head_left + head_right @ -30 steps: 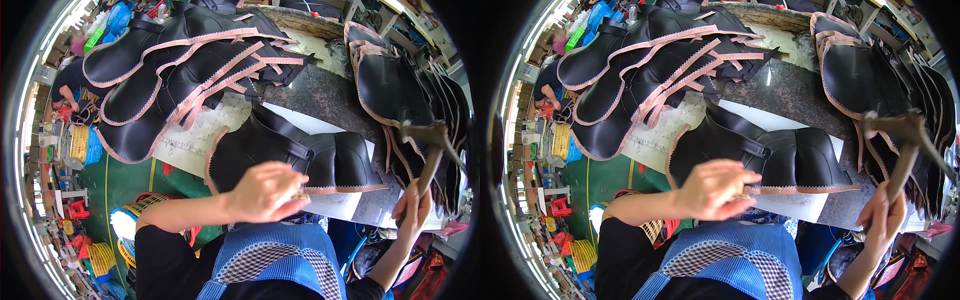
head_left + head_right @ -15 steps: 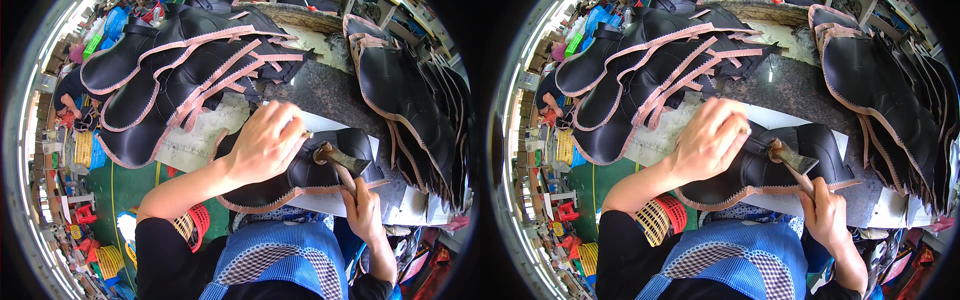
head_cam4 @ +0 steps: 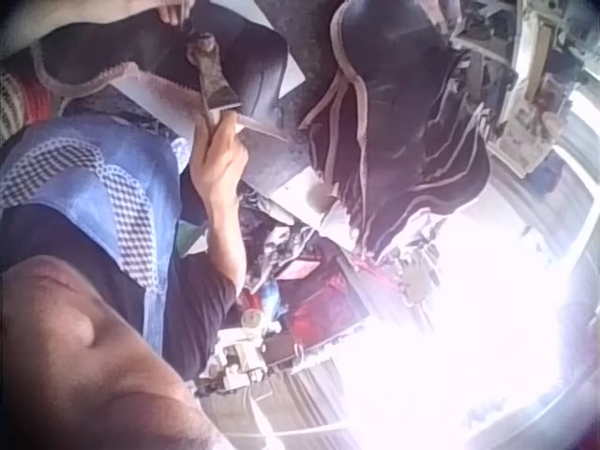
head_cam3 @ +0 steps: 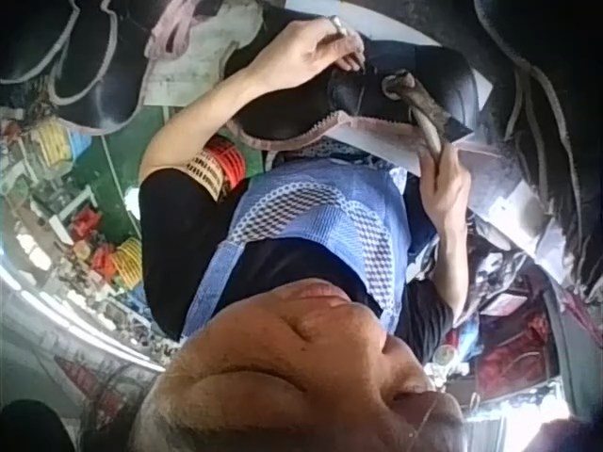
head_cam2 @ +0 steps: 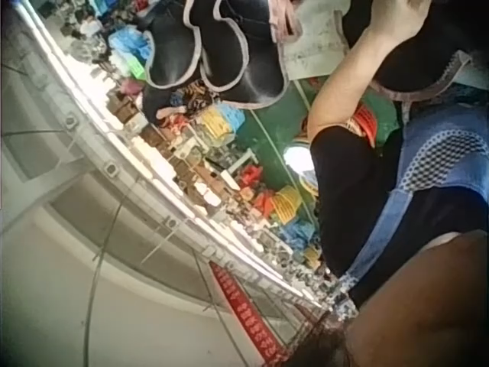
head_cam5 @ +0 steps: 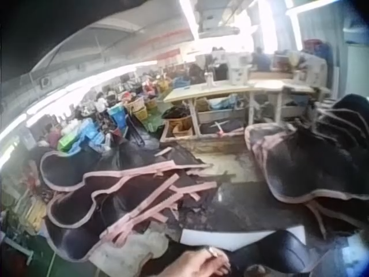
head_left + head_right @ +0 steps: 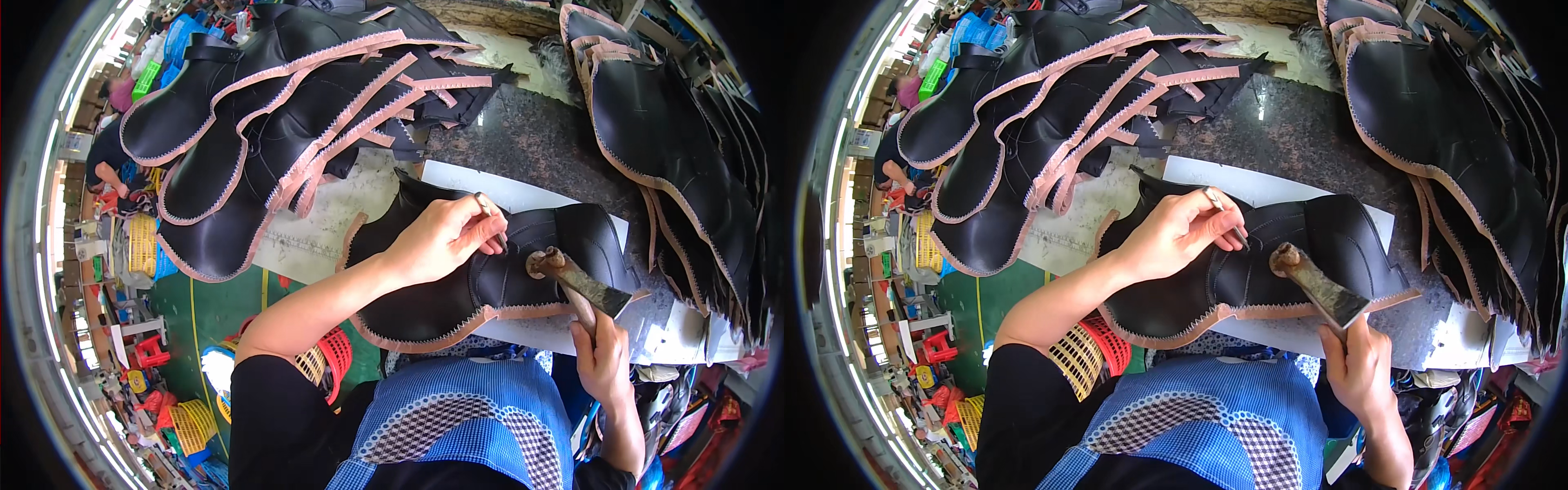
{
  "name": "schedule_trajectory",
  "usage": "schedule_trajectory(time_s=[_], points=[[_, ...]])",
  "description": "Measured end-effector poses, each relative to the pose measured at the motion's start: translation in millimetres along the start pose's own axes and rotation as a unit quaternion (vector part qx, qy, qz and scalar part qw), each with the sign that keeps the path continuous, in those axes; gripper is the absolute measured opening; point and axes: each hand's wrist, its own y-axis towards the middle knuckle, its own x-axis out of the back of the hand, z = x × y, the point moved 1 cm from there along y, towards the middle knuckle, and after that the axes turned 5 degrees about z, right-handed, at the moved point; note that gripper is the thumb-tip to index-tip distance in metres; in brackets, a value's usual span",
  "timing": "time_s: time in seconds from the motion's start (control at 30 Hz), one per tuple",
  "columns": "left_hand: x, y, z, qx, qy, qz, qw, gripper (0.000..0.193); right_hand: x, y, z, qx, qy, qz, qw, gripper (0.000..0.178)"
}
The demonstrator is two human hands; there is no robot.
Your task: Hammering and assembling leather shoe parts on a workbench in a factory environment.
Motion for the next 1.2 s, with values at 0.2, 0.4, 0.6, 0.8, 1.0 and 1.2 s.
schedule_trajectory(time_s=[0.2,0.4,0.6,0.8,1.0,1.2], points=[[-1.0,-2.6,2.0,-0.006,0.035,-0.002,0.999,0.014,-1.0,3.0,4.1,0.003,-0.003,-0.007,1.000,0.026],[-7.3,-5.9,-7.8,-0.122,0.304,-0.011,0.945,0.011,18.7,-1.9,23.4,-0.046,0.035,-0.026,0.998,0.009],[-24.0,-6.1,-18.7,-0.220,0.486,-0.030,0.845,0.017,27.0,-15.3,22.3,0.209,-0.037,-0.105,0.972,0.017],[-7.6,-0.3,-3.0,0.020,0.148,-0.071,0.986,0.020,19.4,6.0,24.4,0.011,0.068,-0.075,0.995,0.017],[-7.0,1.9,1.0,-0.010,0.144,-0.057,0.988,0.019,17.3,4.4,9.9,-0.031,0.136,-0.100,0.985,0.029],[-11.7,-2.3,-0.9,-0.078,0.295,-0.074,0.949,0.014,25.1,6.5,34.0,0.103,0.171,-0.140,0.970,0.037]])
